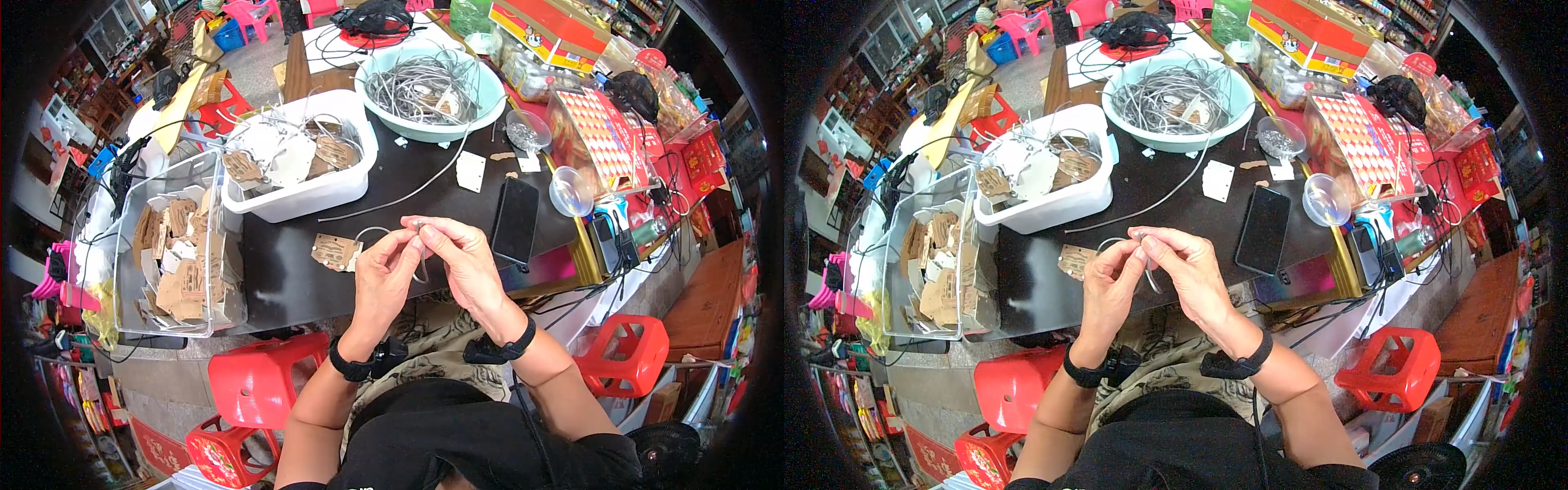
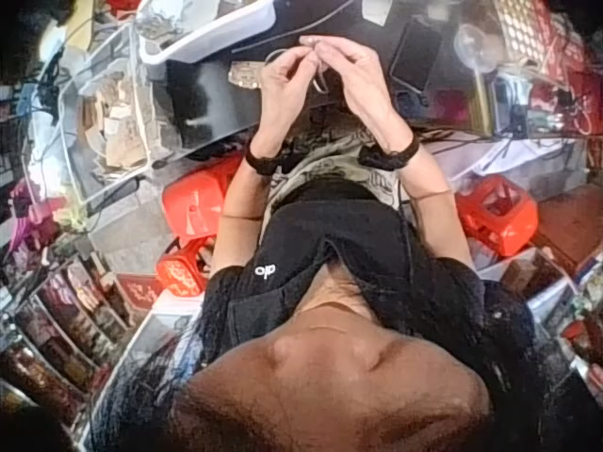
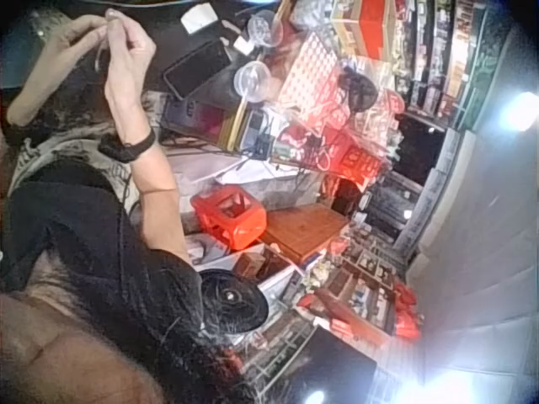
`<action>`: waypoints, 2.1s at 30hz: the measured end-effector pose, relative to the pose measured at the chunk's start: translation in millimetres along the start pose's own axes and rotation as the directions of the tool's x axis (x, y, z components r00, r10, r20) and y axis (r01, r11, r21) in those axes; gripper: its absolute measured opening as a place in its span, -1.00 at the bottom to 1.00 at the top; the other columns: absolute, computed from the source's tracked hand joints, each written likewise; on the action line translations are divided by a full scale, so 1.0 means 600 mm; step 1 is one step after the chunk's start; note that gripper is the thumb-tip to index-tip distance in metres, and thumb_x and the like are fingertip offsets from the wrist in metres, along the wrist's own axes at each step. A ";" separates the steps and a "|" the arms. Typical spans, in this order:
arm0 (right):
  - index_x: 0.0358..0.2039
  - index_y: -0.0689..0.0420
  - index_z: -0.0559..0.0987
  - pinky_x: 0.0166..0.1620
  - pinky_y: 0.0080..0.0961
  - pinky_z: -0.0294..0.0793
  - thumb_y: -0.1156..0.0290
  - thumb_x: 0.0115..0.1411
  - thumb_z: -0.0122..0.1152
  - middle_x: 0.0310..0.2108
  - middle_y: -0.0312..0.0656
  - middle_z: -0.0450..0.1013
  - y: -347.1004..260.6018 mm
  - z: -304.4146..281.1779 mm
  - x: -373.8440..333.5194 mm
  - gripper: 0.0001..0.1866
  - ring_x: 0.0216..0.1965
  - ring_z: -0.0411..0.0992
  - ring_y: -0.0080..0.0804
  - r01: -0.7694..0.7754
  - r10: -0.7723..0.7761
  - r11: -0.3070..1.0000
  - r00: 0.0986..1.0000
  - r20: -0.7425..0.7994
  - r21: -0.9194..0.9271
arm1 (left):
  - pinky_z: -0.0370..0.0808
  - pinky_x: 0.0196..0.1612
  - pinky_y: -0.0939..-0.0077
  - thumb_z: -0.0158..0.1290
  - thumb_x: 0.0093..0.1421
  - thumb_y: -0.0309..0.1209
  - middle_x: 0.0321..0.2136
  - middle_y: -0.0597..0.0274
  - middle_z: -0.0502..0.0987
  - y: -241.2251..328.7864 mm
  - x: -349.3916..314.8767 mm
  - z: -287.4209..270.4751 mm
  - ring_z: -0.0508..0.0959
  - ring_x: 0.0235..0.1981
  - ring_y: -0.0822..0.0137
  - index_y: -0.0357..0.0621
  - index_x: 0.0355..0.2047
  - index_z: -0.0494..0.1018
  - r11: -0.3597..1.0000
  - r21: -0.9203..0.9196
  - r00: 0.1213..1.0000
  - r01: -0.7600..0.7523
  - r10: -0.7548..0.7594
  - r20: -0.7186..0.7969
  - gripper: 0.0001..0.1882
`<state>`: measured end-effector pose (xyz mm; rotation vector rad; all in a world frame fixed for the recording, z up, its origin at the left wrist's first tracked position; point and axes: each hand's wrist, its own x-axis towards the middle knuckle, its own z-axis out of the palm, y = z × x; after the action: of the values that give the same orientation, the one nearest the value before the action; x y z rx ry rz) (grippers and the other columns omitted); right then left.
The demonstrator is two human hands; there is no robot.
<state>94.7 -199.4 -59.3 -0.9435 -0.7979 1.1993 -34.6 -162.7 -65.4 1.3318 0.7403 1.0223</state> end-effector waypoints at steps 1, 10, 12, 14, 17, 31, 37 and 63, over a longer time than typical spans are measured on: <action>-0.14 0.23 0.59 -0.14 -0.55 0.43 0.39 0.24 0.14 -0.12 -0.10 0.52 0.000 -0.002 0.000 -0.76 -0.20 0.44 -0.54 -0.007 0.008 1.000 1.000 0.017 -0.019 | 0.46 -0.27 0.70 0.03 0.26 -0.47 -0.39 0.27 0.58 0.002 0.000 0.000 0.54 -0.33 0.57 -0.35 -0.19 0.51 1.000 0.000 1.000 0.000 0.000 0.000 -0.80; -0.18 0.22 0.60 -0.17 -0.58 0.43 0.38 0.25 0.13 -0.15 -0.11 0.53 -0.002 0.001 -0.001 -0.78 -0.24 0.45 -0.56 -0.031 0.031 0.999 0.999 0.012 0.019 | 0.46 -0.25 0.69 0.03 0.26 -0.47 -0.42 0.25 0.60 0.005 0.000 -0.004 0.54 -0.34 0.57 -0.35 -0.17 0.52 0.996 0.090 0.999 0.021 -0.025 0.046 -0.79; -0.19 0.24 0.60 -0.22 -0.63 0.41 0.38 0.24 0.15 -0.17 -0.13 0.54 0.000 0.004 -0.001 -0.77 -0.29 0.41 -0.61 -0.022 0.022 0.999 1.000 -0.001 0.028 | 0.45 -0.27 0.70 0.02 0.26 -0.47 -0.41 0.25 0.60 0.006 0.000 -0.003 0.54 -0.36 0.58 -0.35 -0.18 0.52 0.996 0.087 0.999 -0.005 0.001 0.048 -0.80; -0.19 0.25 0.60 -0.27 -0.67 0.38 0.37 0.23 0.17 -0.18 -0.14 0.55 0.001 0.004 0.000 -0.77 -0.35 0.38 -0.66 -0.013 0.014 0.999 1.000 -0.014 0.037 | 0.45 -0.27 0.70 0.02 0.26 -0.47 -0.42 0.25 0.60 0.008 0.001 -0.004 0.54 -0.36 0.58 -0.35 -0.18 0.52 0.996 0.088 0.999 -0.009 0.004 0.050 -0.80; -0.19 0.25 0.60 -0.27 -0.68 0.38 0.37 0.23 0.16 -0.18 -0.14 0.55 0.004 0.003 0.000 -0.76 -0.35 0.38 -0.66 0.001 0.000 0.999 1.000 -0.011 0.034 | 0.45 -0.29 0.70 0.03 0.26 -0.47 -0.43 0.25 0.60 0.005 0.001 -0.004 0.53 -0.37 0.59 -0.35 -0.18 0.52 0.996 0.086 0.999 -0.020 0.015 0.052 -0.80; -0.22 0.17 0.47 -0.17 -0.53 0.41 0.35 0.34 -0.04 -0.24 -0.15 0.53 -0.029 -0.020 0.016 -0.83 -0.33 0.43 -0.53 0.239 -0.238 0.971 0.964 -0.121 -0.001 | 0.38 0.03 0.32 0.13 0.15 -0.33 -0.03 0.05 0.44 -0.019 0.008 -0.056 0.43 0.02 0.12 -0.12 -0.04 0.46 0.689 0.580 0.896 -0.436 0.273 0.349 -0.65; -0.24 0.11 0.42 -0.07 -0.37 0.49 0.31 0.35 -0.06 -0.40 -0.22 0.48 -0.089 -0.023 0.020 -0.84 -0.33 0.47 -0.47 0.257 -0.263 0.924 0.965 -0.014 0.283 | 0.15 0.21 0.04 0.23 0.02 -0.29 0.17 0.07 0.24 -0.051 0.007 -0.125 0.12 0.26 -0.10 0.17 -0.02 0.45 0.343 0.888 0.950 -0.306 0.042 0.311 -0.54; -0.16 0.22 0.41 -0.43 -0.69 0.12 0.43 0.32 -0.01 -0.56 -0.38 0.19 -0.197 -0.141 0.003 -0.84 -0.60 0.04 -0.70 0.435 -0.396 0.871 0.897 -0.196 0.229 | 0.56 -0.29 0.56 0.02 0.25 -0.47 -0.31 0.08 0.59 -0.007 -0.012 -0.089 0.61 -0.32 0.38 -0.23 -0.15 0.36 0.983 -0.077 0.984 0.168 -0.162 0.081 -0.82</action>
<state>217.4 -223.4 14.1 -0.5849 -0.6606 0.8227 -84.6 -146.6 -77.7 1.2092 0.7317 0.8579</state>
